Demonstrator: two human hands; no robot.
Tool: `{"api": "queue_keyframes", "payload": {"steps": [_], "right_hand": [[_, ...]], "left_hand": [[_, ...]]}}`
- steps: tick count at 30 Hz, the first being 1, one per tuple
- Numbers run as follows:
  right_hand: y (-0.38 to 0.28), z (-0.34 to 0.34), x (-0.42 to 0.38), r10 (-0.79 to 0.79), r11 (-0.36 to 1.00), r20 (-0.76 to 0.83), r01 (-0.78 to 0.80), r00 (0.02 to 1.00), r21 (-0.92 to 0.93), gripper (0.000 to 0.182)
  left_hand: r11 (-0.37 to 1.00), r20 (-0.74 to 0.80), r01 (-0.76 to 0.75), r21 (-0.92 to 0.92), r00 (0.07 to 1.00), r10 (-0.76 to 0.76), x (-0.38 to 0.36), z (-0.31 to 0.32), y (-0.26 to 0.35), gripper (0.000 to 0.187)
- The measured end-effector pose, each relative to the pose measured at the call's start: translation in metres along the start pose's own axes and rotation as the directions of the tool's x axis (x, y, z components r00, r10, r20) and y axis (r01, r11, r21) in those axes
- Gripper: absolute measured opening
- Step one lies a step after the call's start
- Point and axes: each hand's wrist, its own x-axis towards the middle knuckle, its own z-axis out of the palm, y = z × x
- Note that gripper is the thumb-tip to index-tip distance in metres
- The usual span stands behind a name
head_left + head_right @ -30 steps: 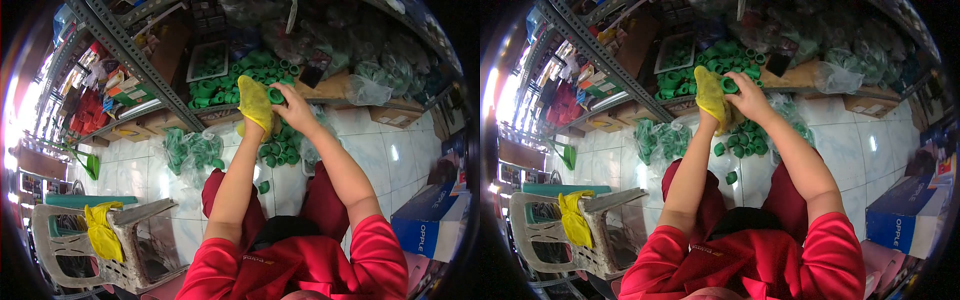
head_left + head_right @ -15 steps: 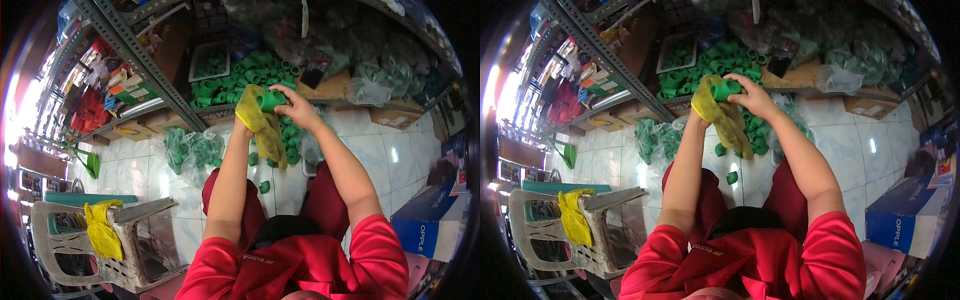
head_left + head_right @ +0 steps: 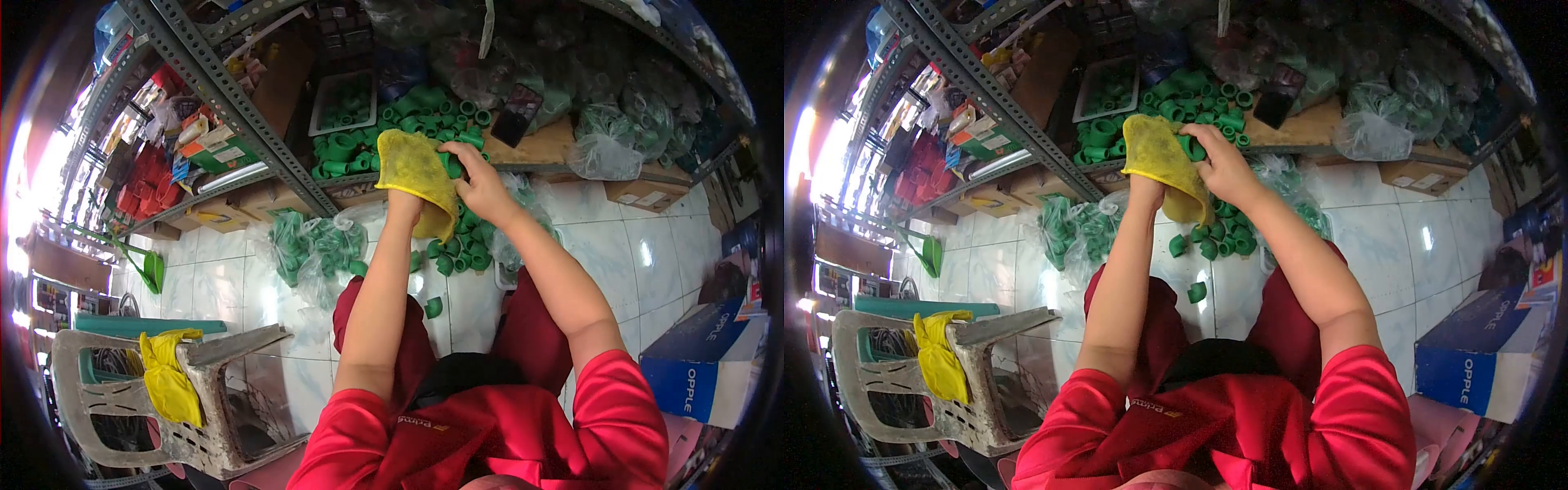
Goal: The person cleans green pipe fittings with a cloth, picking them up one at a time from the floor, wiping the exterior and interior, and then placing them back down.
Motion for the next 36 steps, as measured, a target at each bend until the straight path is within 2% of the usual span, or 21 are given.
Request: {"api": "queue_keyframes", "payload": {"steps": [2, 3, 5, 8, 10, 11, 13, 15, 17, 19, 20, 21, 23, 25, 26, 27, 28, 29, 33, 34, 36], "right_hand": [[-0.001, 0.004, 0.001, -0.139, 0.984, -0.03, 0.134, 0.99, -0.12, 0.046], [0.0, 0.006, 0.001, -0.203, 0.964, 0.017, 0.203, 0.979, -0.169, 0.047], [0.002, 0.009, 0.001, -0.259, 0.94, 0.068, 0.268, 0.963, -0.213, 0.048], [0.003, 0.01, 0.006, -0.214, 0.972, -0.014, 0.212, 0.977, -0.106, 0.049], [0.001, 0.014, 0.004, 0.15, 0.847, -0.034, -0.11, 0.988, 0.52, 0.046], [0.001, 0.01, 0.005, 0.15, 0.846, -0.032, -0.111, 0.988, 0.521, 0.046], [0.002, 0.0, 0.006, 0.341, 0.761, 0.271, -0.434, 0.9, 0.483, 0.045], [0.01, 0.004, 0.006, 0.392, 0.657, 0.222, -0.44, 0.893, 0.612, 0.041], [0.01, 0.001, 0.007, 0.536, 0.504, 0.122, -0.432, 0.835, 0.748, 0.036], [0.004, 0.006, 0.003, 0.535, 0.585, 0.036, -0.401, 0.844, 0.705, 0.031], [0.004, 0.01, 0.002, 0.517, 0.69, -0.056, -0.377, 0.854, 0.618, 0.029], [0.004, 0.012, 0.002, 0.482, 0.782, -0.147, -0.349, 0.863, 0.516, 0.027], [0.008, 0.017, 0.001, 0.496, 0.789, -0.161, -0.365, 0.854, 0.494, 0.023], [0.019, 0.024, -0.001, 0.089, 0.986, -0.332, -0.037, 0.939, 0.161, 0.022], [0.01, 0.021, -0.003, 0.098, 0.986, -0.256, -0.059, 0.962, 0.157, 0.02], [0.006, 0.021, -0.004, 0.099, 0.986, -0.256, -0.06, 0.962, 0.157, 0.02], [0.003, 0.023, -0.005, 0.129, 0.976, -0.23, -0.082, 0.965, 0.203, 0.02], [0.0, 0.023, -0.004, 0.157, 0.963, -0.203, -0.105, 0.966, 0.248, 0.02], [-0.004, 0.021, 0.002, 0.375, 0.883, -0.256, -0.259, 0.891, 0.393, 0.021], [0.0, 0.017, 0.004, 0.525, 0.768, -0.193, -0.364, 0.829, 0.527, 0.022], [0.012, 0.013, 0.004, 0.684, 0.561, -0.094, -0.439, 0.723, 0.701, 0.023]], "left_hand": [[0.949, -0.009, -0.234, 0.21, 0.971, 0.241, 0.004, 0.001, 0.0, 0.027], [0.95, -0.01, -0.233, 0.21, 0.971, 0.24, 0.003, 0.0, 0.0, 0.027], [0.969, 0.048, 0.039, -0.243, 0.998, -0.028, -0.002, -0.001, 0.009, 0.026], [0.959, 0.075, 0.04, -0.279, 0.997, -0.019, 0.004, -0.007, 0.009, 0.027], [0.96, 0.09, 0.013, -0.279, 0.996, 0.012, 0.001, -0.005, 0.018, 0.029], [0.987, 0.134, 0.037, -0.16, 0.991, -0.015, -0.004, -0.002, 0.027, 0.028], [0.998, 0.175, 0.056, -0.037, 0.983, -0.049, -0.01, 0.0, 0.029, 0.027], [0.975, 0.224, -0.091, 0.203, 0.974, 0.044, -0.01, 0.009, 0.022, 0.025], [0.968, 0.215, -0.037, 0.249, 0.976, -0.018, -0.004, 0.011, 0.011, 0.028], [0.679, 0.436, -0.503, 0.536, 0.853, 0.288, -0.008, 0.011, -0.01, 0.032], [0.965, 0.154, -0.153, 0.211, 0.98, 0.122, -0.015, 0.019, -0.016, 0.031], [0.965, 0.158, -0.154, 0.213, 0.98, 0.122, -0.015, 0.021, -0.014, 0.031], [0.467, 0.32, -0.538, 0.702, 0.823, 0.468, -0.016, 0.022, -0.013, 0.027], [0.413, 0.33, -0.602, 0.684, 0.759, 0.561, 0.008, 0.004, -0.032, 0.025], [0.347, 0.339, -0.66, 0.666, 0.683, 0.647, 0.013, 0.001, -0.032, 0.024], [0.348, 0.338, -0.659, 0.667, 0.683, 0.647, 0.015, -0.003, -0.032, 0.024], [0.811, 0.136, -0.409, 0.418, 0.911, 0.389, 0.01, 0.001, -0.021, 0.023], [0.999, 0.068, -0.01, 0.04, 0.998, 0.007, 0.005, 0.006, -0.012, 0.023], [0.961, 0.093, 0.04, -0.275, 0.996, -0.015, -0.006, 0.018, -0.017, 0.022], [1.0, 0.109, -0.002, -0.03, 0.994, 0.005, -0.011, 0.02, -0.02, 0.024], [0.997, 0.153, -0.056, 0.056, 0.987, 0.046, -0.014, 0.023, -0.028, 0.026]]}}
